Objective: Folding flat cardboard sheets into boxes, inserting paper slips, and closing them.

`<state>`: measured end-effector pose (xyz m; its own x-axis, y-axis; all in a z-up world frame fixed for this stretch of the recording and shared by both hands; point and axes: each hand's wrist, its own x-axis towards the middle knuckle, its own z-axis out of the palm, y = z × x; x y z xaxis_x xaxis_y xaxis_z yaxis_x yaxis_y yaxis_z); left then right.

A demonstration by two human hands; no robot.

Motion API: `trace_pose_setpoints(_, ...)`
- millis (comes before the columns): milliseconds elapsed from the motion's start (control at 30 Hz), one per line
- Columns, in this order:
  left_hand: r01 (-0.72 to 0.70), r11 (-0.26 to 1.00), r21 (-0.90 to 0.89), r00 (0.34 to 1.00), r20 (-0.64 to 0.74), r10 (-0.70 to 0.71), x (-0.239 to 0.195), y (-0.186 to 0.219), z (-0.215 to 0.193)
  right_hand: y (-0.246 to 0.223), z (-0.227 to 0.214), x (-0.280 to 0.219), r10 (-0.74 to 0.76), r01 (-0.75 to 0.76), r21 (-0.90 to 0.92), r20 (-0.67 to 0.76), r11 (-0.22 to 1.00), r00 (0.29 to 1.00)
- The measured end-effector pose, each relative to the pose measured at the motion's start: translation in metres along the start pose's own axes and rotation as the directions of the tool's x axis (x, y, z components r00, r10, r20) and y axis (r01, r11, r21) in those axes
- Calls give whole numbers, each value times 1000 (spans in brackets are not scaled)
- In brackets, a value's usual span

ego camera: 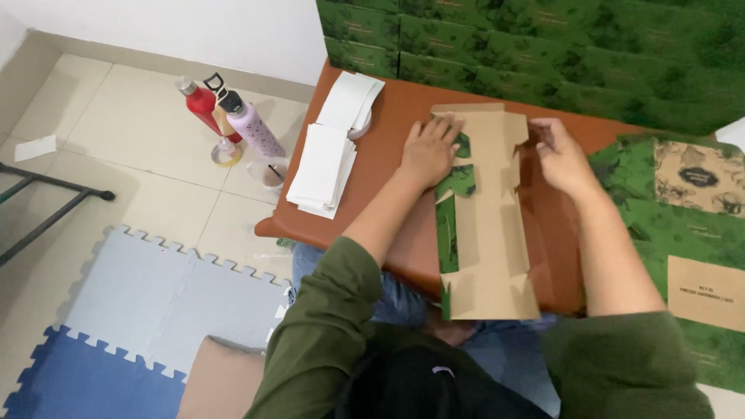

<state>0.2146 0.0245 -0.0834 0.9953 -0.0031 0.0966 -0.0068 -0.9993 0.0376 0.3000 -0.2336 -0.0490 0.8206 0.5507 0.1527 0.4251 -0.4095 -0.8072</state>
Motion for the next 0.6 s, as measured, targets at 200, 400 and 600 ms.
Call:
trace_pose_setpoints(200,318,904,285,945,-167,-280,-32,-15,28,-203,-70,-90,341,-306,-363,35,880,939)
trace_pose_setpoints(400,453,796,400,889,-132,-439,-85,-11,15,-194,-73,-199,714,-439,-687,167,579,680)
trace_pose_setpoints(600,324,933,154,828,-523,-201,-142,10,-70,-135,-12,-258,374,-390,-215,-114,895,921)
